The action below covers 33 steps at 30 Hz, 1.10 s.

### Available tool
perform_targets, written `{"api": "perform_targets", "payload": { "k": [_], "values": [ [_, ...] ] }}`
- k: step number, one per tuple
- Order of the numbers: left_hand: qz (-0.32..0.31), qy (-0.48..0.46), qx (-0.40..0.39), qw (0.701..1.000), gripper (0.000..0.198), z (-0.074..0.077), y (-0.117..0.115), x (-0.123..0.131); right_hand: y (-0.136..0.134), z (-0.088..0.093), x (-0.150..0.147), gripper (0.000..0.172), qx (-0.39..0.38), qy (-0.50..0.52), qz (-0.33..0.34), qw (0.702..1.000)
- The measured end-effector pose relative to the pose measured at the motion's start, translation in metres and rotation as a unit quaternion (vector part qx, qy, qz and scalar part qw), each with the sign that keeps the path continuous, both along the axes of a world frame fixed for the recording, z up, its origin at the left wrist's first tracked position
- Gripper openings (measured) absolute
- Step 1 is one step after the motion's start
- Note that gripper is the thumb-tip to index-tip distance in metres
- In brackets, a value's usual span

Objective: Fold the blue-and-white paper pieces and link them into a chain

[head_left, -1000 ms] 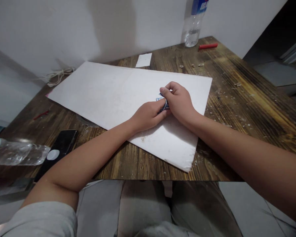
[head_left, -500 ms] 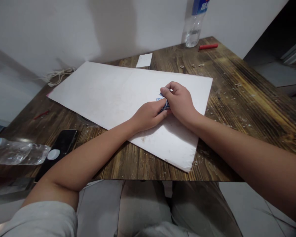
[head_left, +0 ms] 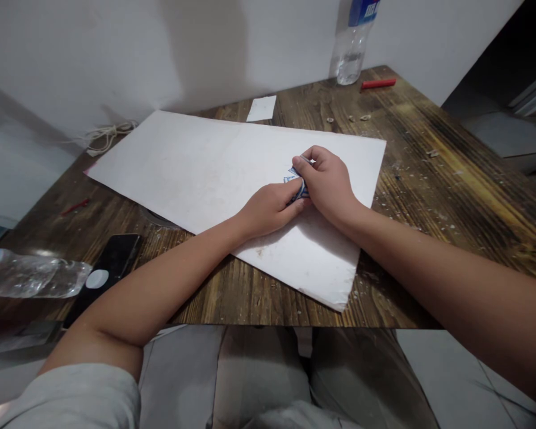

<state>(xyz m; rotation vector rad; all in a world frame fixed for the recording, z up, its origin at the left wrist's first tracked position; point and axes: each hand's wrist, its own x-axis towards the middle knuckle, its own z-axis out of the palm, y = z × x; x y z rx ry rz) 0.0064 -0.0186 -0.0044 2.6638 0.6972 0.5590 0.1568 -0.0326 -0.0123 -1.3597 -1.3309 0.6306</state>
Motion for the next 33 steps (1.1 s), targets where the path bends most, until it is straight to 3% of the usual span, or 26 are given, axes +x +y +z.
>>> {"api": "perform_targets", "payload": {
  "k": [33],
  "values": [
    [0.006, 0.007, -0.002, 1.000, 0.024, 0.0003, -0.0009, 0.0001, -0.0003, -0.0007, 0.0001, 0.020, -0.007, -0.009, 0.005, 1.000]
  ]
}}
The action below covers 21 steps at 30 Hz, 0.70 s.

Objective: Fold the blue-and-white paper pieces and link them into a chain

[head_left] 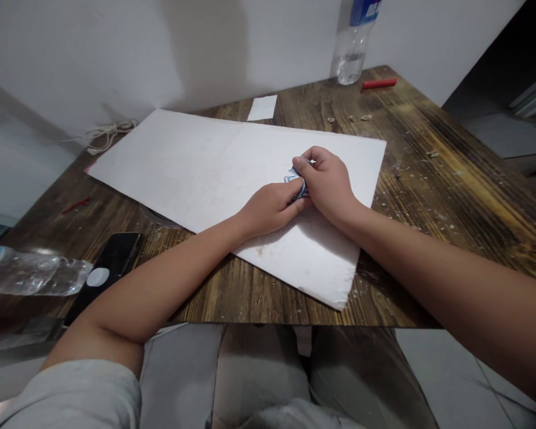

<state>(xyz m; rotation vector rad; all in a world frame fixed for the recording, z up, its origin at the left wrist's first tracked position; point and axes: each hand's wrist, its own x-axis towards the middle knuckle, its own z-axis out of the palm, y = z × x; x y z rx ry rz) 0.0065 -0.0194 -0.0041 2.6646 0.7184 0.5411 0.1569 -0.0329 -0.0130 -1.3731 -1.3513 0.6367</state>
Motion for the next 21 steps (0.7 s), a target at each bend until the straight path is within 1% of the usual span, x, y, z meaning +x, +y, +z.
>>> {"api": "perform_targets", "payload": {
  "k": [8, 14, 21],
  "values": [
    [-0.010, -0.009, 0.003, 1.000, 0.026, -0.0007, 0.0009, -0.0007, -0.0017, 0.0029, 0.0003, 0.019, 0.002, -0.011, -0.007, 1.000],
    [-0.010, -0.014, -0.014, 1.000, 0.029, 0.0002, 0.0018, -0.0013, 0.0008, 0.0026, 0.0031, 0.017, 0.003, -0.010, -0.025, 1.000],
    [-0.019, 0.003, -0.001, 1.000, 0.029, 0.0003, 0.0013, -0.0014, 0.0016, 0.0025, 0.0037, 0.018, 0.003, -0.009, 0.012, 1.000]
  ]
}}
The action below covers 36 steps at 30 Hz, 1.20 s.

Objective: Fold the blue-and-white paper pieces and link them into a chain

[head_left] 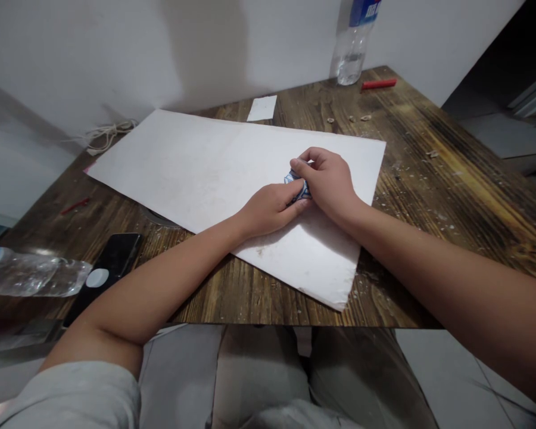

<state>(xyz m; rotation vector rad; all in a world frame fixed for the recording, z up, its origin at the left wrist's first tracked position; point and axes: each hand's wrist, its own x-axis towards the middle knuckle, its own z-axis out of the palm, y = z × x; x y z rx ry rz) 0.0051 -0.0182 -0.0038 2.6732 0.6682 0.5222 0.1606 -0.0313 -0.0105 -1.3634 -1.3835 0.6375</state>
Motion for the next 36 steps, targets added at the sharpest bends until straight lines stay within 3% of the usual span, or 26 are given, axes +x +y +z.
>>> {"api": "perform_targets", "payload": {
  "k": [11, 21, 36],
  "values": [
    [-0.015, 0.009, 0.024, 1.000, 0.030, 0.002, -0.003, 0.001, 0.000, 0.000, 0.002, 0.015, -0.010, 0.000, 0.024, 1.000],
    [-0.139, 0.069, 0.190, 0.969, 0.030, 0.002, -0.011, 0.004, 0.001, -0.001, 0.001, 0.019, -0.031, -0.002, 0.037, 0.999],
    [-0.220, 0.054, 0.227, 0.947, 0.034, 0.007, -0.018, 0.004, -0.002, 0.002, 0.000, 0.035, -0.024, -0.049, 0.037, 0.998]
  ]
}}
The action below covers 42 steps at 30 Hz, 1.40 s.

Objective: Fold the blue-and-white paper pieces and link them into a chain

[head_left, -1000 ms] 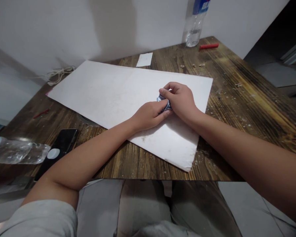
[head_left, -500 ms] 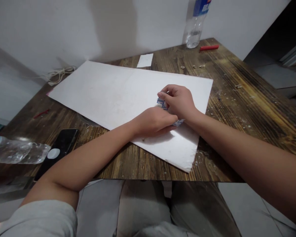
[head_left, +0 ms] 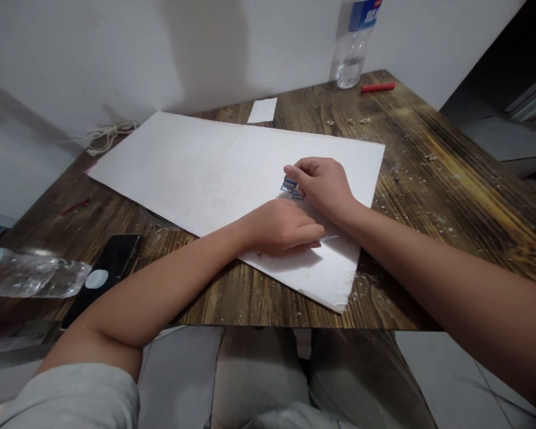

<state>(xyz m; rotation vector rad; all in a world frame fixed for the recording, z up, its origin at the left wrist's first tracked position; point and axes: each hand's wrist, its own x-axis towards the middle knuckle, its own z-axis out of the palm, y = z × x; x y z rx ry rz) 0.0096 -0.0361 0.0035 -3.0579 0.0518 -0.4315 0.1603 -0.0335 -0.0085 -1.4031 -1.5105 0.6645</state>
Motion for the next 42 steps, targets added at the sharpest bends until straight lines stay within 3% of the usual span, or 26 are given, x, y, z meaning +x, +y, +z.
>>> {"api": "perform_targets", "payload": {
  "k": [5, 9, 11, 15, 19, 24, 28, 35, 42],
  "values": [
    [0.025, -0.015, 0.003, 1.000, 0.033, -0.002, 0.002, -0.001, 0.002, -0.003, 0.000, 0.033, 0.017, -0.013, -0.010, 1.000],
    [0.131, -0.118, -0.089, 0.980, 0.036, -0.005, 0.008, -0.006, 0.003, -0.003, 0.001, 0.029, 0.017, 0.012, -0.011, 1.000],
    [0.191, -0.199, -0.199, 0.940, 0.032, -0.007, 0.012, -0.006, 0.004, -0.002, 0.002, 0.029, 0.022, 0.026, -0.017, 0.999],
    [0.246, -0.340, -0.398, 0.816, 0.029, -0.013, 0.021, -0.001, 0.004, 0.000, 0.002, 0.028, 0.023, 0.023, -0.037, 0.999],
    [0.277, -0.398, -0.490, 0.725, 0.029, -0.015, 0.029, 0.004, 0.004, 0.000, 0.001, 0.025, 0.012, 0.013, -0.028, 0.999],
    [0.309, -0.421, -0.534, 0.665, 0.029, -0.013, 0.035, 0.003, 0.005, -0.003, 0.001, 0.022, -0.003, -0.007, -0.014, 1.000],
    [0.332, -0.414, -0.549, 0.646, 0.028, -0.013, 0.037, 0.002, 0.003, -0.002, 0.000, 0.028, -0.015, -0.053, 0.000, 0.998],
    [0.338, -0.404, -0.551, 0.648, 0.028, -0.011, 0.035, 0.003, -0.002, 0.005, -0.001, 0.027, -0.038, -0.167, 0.039, 0.984],
    [0.333, -0.392, -0.569, 0.642, 0.025, -0.015, 0.038, 0.001, -0.002, 0.003, -0.001, 0.028, -0.034, -0.199, 0.048, 0.978]
  ]
}}
